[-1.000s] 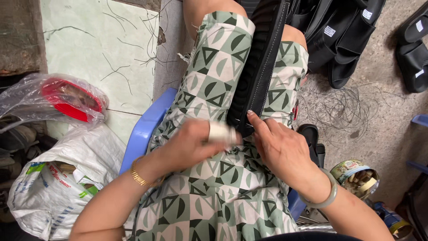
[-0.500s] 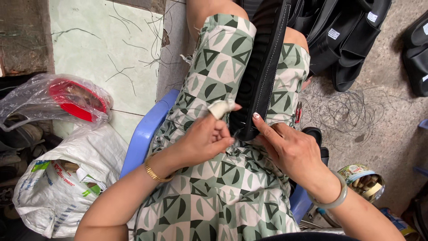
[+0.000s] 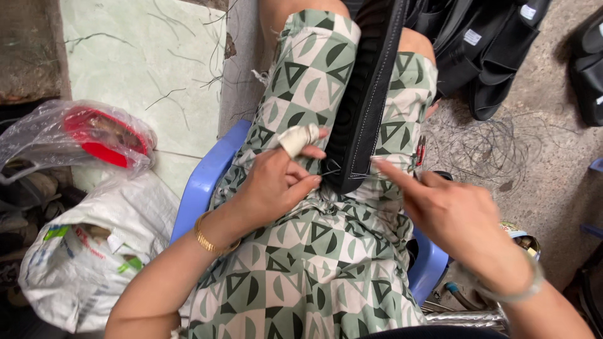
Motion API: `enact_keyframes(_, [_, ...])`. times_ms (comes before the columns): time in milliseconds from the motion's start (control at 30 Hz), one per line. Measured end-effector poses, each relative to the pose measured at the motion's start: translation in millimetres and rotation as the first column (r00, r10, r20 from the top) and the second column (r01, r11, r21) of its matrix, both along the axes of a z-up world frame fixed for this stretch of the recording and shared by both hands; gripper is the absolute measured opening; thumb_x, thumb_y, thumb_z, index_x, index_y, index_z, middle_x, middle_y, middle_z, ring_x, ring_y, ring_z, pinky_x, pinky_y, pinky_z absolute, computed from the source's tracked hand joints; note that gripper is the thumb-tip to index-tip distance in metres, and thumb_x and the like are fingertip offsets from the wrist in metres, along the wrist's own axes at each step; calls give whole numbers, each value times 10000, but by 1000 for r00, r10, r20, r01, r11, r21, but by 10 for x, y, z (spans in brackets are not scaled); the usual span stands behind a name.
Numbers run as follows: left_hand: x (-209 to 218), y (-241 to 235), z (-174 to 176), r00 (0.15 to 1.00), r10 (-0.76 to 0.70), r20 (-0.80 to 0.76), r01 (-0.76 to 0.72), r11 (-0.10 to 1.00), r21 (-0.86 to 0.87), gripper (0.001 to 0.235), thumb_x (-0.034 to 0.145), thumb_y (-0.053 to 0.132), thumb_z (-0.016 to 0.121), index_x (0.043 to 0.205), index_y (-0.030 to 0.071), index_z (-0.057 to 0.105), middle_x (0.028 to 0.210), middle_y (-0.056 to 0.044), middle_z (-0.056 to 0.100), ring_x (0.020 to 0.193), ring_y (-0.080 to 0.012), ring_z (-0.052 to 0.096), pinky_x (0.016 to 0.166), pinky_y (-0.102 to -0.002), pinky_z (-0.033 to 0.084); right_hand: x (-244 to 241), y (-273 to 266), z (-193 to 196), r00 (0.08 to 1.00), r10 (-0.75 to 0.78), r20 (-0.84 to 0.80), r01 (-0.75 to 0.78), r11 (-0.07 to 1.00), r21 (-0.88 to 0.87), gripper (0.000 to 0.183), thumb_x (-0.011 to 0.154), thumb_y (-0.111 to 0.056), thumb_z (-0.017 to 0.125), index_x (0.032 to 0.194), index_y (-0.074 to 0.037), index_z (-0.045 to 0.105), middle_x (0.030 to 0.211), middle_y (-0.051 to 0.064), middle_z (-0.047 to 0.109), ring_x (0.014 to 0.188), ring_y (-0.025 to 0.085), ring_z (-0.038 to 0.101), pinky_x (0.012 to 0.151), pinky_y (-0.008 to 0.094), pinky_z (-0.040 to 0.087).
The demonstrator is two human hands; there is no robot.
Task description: The person sits on a blue plastic chair and sews a black slipper held on their lap using a needle and thread. They repeatedly push the needle through the slipper's sole and pull the thread to stitch it.
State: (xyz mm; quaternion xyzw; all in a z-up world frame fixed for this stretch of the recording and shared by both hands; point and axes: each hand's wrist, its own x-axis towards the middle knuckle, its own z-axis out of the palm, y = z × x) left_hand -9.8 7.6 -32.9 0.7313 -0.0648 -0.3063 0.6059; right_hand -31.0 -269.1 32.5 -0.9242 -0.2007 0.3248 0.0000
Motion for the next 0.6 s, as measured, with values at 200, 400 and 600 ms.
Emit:
enact_keyframes(200, [-56,193,-42,906,-56,419,-28,981,191,526,811,95,816,1282,37,591,817,-48,638,664,-121,582,630,-235,546,-304,-400,164,992,-71,-109,33,948,-315,403,963,-400,446,1362,-356,408,778,-88,644,554,127,655,407,357,468])
enact_keyframes(400, [15,667,-104,835,-85,543,-153,913,378,470,815,281,805,1222,93,667,882,-75,696,722,-197,615,640,-302,546,-126,-43,97,818,-441,-369,567,724,393,213,918,-188,504,840,-134,695,690,-21,707,570,102,666,559,263,490])
enact_keyframes(600, [-50,-179,41,769,-398,501,-6,778,628,973,779,703,637,1458,54,384,651,17,481,537,-118,427,473,-280,382,-72,228,-159,900,-436,-5,366,749,552,148,889,-56,634,1015,-112,583,745,18,616,501,134,560,393,229,433])
